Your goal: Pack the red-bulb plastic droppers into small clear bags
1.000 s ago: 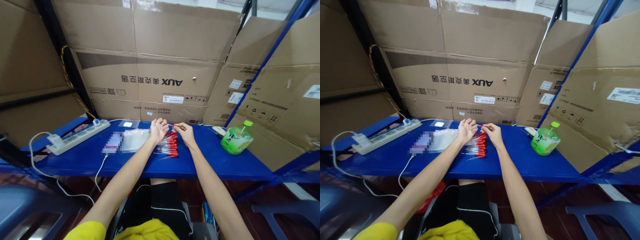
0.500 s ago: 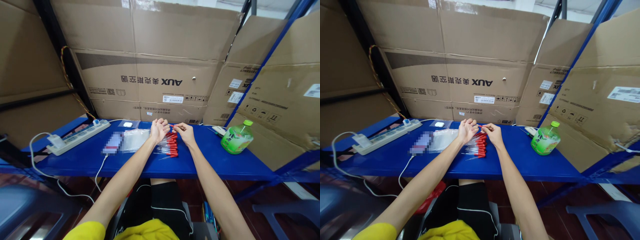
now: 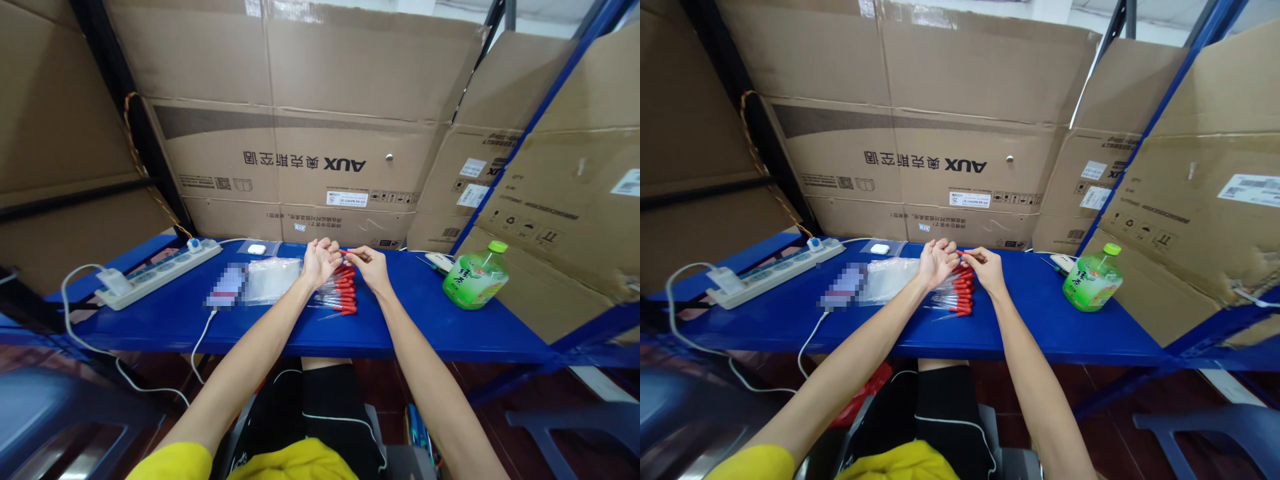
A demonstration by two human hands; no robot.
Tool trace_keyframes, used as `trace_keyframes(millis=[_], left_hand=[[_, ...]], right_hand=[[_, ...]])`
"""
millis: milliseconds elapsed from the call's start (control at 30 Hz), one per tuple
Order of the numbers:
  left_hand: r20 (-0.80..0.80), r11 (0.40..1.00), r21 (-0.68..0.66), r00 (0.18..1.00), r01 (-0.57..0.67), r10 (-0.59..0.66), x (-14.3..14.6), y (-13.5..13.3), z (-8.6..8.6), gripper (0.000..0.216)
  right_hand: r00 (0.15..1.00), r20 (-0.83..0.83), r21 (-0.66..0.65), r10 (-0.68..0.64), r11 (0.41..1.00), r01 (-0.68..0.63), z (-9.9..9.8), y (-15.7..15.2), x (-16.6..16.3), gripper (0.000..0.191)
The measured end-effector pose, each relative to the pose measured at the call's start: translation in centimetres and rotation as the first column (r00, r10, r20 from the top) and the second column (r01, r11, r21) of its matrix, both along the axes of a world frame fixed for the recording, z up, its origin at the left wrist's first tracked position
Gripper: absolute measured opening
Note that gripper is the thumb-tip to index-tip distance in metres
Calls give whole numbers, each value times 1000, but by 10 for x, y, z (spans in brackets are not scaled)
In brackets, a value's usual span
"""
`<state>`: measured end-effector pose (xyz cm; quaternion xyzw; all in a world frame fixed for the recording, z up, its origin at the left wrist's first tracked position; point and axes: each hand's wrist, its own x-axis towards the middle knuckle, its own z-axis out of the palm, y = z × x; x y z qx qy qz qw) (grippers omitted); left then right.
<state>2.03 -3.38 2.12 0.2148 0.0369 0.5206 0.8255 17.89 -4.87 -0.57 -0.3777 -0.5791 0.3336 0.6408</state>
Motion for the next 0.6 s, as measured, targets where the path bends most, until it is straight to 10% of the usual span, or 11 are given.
trace_keyframes(millis=[600], left_hand=[[-179,988,130,978,-84,107,-5,11,-4,31]], right_hand=[[992,120,80,-39,996,30,-3,2,6,36]])
